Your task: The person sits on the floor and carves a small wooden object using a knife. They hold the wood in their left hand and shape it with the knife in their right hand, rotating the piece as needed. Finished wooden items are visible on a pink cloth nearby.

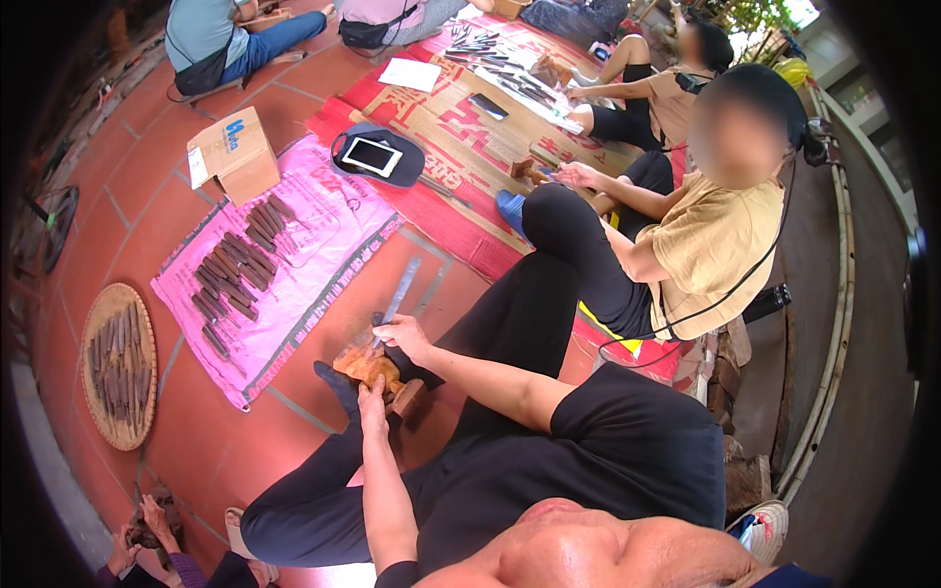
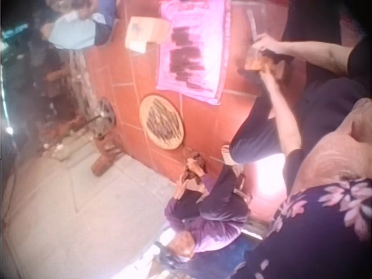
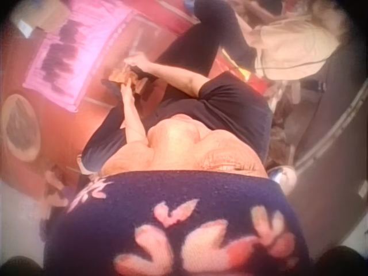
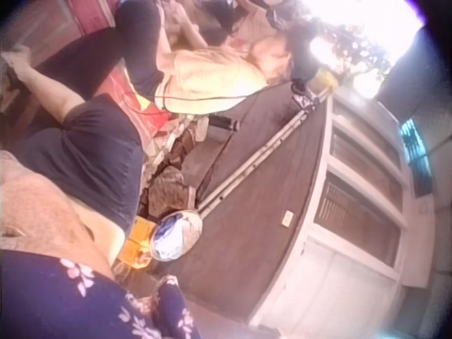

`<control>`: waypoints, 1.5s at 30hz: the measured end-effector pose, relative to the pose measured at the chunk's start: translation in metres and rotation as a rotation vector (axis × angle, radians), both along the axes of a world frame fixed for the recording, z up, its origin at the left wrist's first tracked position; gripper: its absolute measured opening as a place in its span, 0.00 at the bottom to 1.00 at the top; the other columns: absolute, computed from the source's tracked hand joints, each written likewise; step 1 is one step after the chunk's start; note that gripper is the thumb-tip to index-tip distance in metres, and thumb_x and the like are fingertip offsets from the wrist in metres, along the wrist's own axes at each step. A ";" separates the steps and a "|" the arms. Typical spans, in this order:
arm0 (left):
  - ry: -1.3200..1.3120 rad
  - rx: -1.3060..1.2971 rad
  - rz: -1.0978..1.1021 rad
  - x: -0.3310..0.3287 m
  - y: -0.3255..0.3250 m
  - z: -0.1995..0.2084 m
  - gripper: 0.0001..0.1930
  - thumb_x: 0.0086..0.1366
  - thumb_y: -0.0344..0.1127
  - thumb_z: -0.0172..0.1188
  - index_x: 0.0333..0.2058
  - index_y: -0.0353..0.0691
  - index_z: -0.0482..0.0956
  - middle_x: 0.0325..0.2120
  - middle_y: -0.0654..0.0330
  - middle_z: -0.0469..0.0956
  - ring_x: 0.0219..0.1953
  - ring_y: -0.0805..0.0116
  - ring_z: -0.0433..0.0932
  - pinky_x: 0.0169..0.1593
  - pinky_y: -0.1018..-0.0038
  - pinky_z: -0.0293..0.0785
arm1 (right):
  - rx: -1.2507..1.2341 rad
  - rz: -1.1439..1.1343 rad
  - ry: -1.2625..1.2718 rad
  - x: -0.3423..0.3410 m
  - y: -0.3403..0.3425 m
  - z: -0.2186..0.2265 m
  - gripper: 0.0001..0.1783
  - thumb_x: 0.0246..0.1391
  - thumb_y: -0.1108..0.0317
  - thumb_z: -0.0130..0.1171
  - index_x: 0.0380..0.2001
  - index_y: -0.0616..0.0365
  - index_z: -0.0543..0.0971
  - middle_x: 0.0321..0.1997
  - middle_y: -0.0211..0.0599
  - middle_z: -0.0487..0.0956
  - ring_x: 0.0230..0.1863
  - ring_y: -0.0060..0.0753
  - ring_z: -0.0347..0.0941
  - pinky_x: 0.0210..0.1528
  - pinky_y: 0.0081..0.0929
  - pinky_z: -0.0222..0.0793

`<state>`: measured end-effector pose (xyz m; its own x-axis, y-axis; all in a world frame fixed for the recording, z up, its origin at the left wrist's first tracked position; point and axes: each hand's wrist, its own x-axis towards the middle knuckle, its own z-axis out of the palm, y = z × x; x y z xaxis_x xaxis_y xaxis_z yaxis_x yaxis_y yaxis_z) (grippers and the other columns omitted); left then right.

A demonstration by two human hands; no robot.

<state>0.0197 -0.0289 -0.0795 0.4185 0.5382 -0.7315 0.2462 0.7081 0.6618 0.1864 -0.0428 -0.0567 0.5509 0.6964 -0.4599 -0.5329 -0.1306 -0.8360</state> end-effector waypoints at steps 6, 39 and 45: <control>-0.009 0.027 0.015 -0.003 0.001 -0.009 0.21 0.62 0.43 0.57 0.49 0.38 0.66 0.34 0.59 0.75 0.29 0.71 0.76 0.29 0.75 0.74 | -0.158 -0.053 -0.062 0.005 0.005 -0.013 0.05 0.46 0.70 0.61 0.27 0.59 0.78 0.20 0.27 0.75 0.19 0.14 0.66 0.20 0.14 0.59; 0.008 -0.003 -0.003 0.001 0.000 0.010 0.19 0.63 0.41 0.56 0.48 0.38 0.66 0.33 0.59 0.75 0.29 0.72 0.77 0.28 0.76 0.76 | -0.206 -0.086 -0.089 0.005 0.009 -0.002 0.06 0.44 0.70 0.64 0.27 0.60 0.79 0.21 0.30 0.77 0.19 0.18 0.70 0.22 0.14 0.65; -0.004 0.004 -0.018 0.005 0.000 0.002 0.19 0.63 0.40 0.56 0.49 0.39 0.67 0.36 0.59 0.76 0.31 0.72 0.78 0.31 0.75 0.76 | -0.149 -0.023 -0.102 0.006 0.005 -0.005 0.08 0.43 0.68 0.65 0.24 0.60 0.77 0.22 0.32 0.77 0.21 0.19 0.71 0.25 0.14 0.66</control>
<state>0.0247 -0.0294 -0.0772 0.4307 0.5340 -0.7276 0.2561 0.7007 0.6659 0.1928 -0.0375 -0.0620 0.6150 0.6111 -0.4982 -0.4508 -0.2459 -0.8581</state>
